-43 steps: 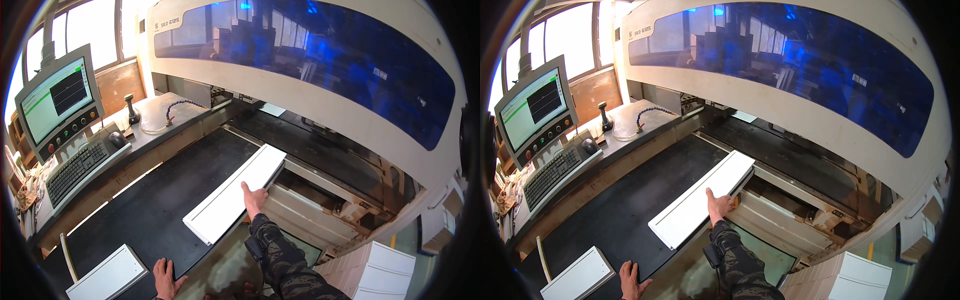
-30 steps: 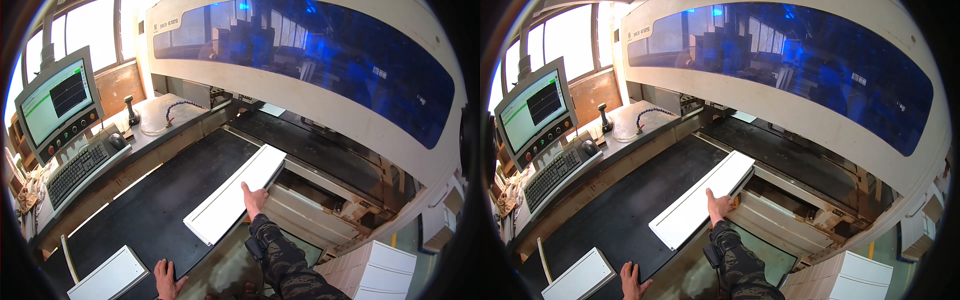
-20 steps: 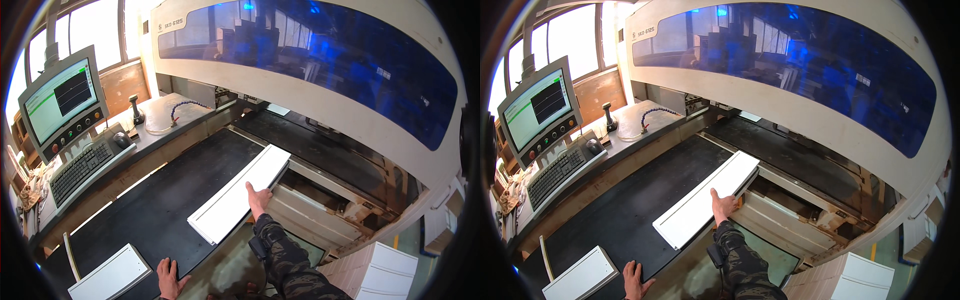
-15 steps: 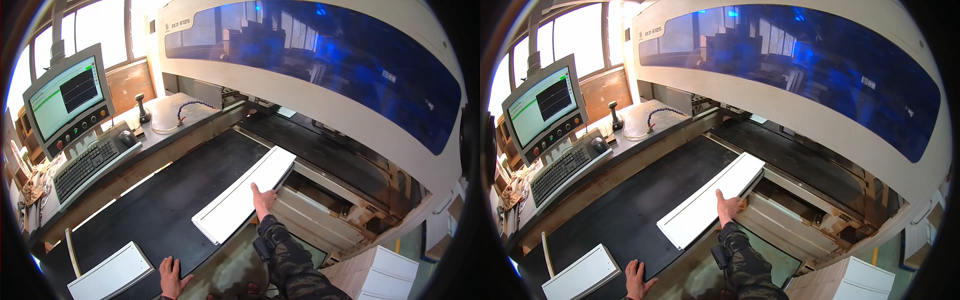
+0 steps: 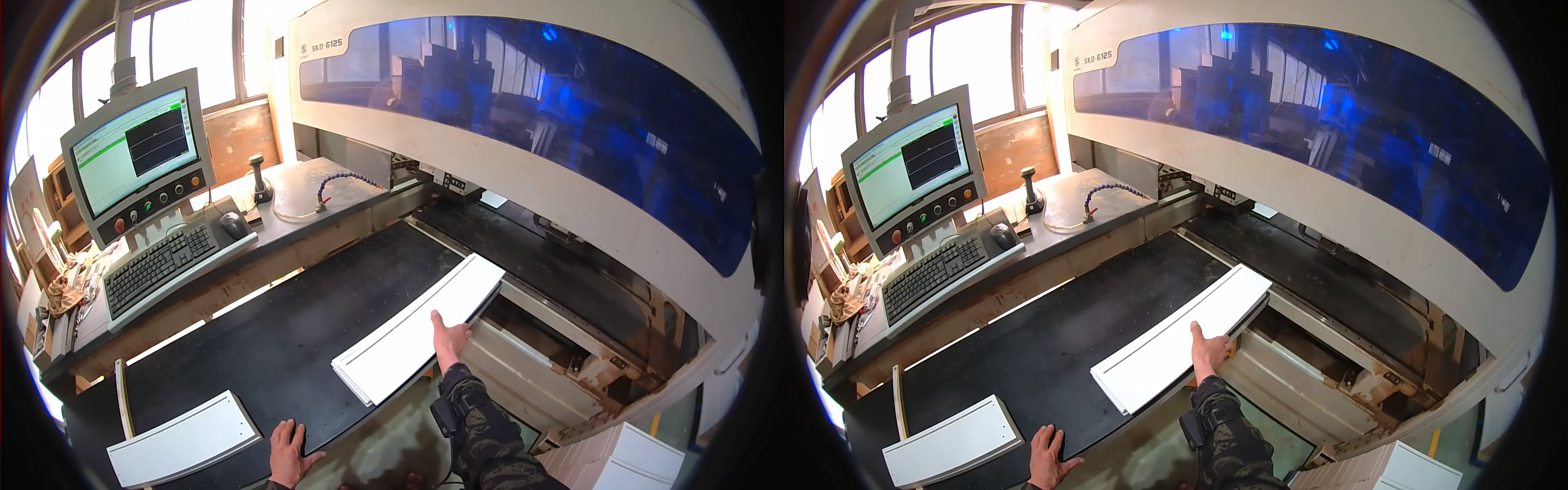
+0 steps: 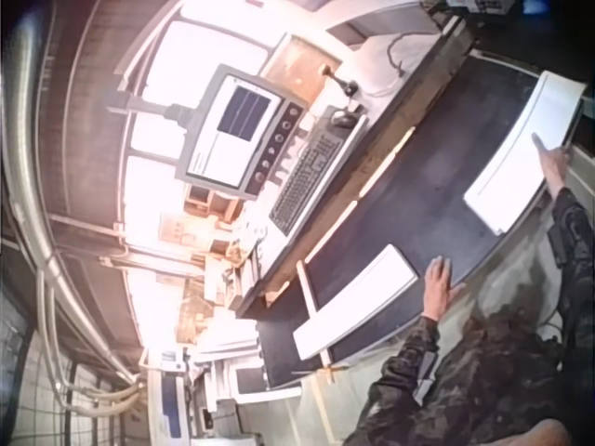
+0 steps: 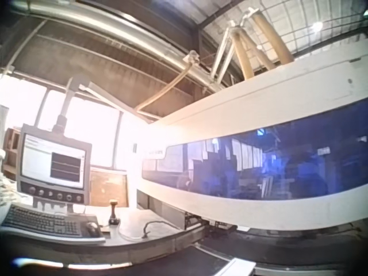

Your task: Trimming the edges of wooden boards using a utility knife and feeding them into a processing machine in a furniture factory.

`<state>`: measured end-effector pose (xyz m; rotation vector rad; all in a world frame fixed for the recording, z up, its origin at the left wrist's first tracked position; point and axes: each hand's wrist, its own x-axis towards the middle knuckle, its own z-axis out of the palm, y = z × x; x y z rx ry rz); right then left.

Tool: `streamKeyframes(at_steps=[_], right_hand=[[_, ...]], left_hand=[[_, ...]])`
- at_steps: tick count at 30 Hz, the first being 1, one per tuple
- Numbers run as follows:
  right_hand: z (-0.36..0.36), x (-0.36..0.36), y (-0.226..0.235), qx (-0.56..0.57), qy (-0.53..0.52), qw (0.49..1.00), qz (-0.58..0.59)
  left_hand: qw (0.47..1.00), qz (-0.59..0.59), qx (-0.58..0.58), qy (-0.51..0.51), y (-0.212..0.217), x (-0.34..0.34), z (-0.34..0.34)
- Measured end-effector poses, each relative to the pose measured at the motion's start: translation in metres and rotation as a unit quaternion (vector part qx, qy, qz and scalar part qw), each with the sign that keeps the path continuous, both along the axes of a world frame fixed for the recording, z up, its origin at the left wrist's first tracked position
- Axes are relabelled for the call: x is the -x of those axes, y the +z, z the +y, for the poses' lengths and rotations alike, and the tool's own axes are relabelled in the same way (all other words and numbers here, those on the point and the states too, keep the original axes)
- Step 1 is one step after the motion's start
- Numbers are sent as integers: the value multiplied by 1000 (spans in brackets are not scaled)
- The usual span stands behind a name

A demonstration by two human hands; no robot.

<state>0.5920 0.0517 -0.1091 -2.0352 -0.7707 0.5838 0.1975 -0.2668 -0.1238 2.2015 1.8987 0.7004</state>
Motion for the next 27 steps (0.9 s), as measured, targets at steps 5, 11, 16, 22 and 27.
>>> streamKeyframes(at_steps=[5, 11, 16, 22, 27], right_hand=[[-2, 1, 0, -5, 0, 1000, 0], [0, 2, 2, 11, -6, 1000, -2], [3, -3, -4, 6, -15, 1000, -15], [5, -2, -5, 26, -17, 999, -30], [6, -5, -10, 30, -19, 998, -42]], left_hand=[[1000, 9, 4, 4, 2, -2, -1], [1000, 13, -3, 0, -6, 0, 0], [1000, 8, 10, -2, 12, -8, 1], [1000, -5, -2, 0, 1, -7, -1], [1000, -2, 4, 3, 4, -10, -2]])
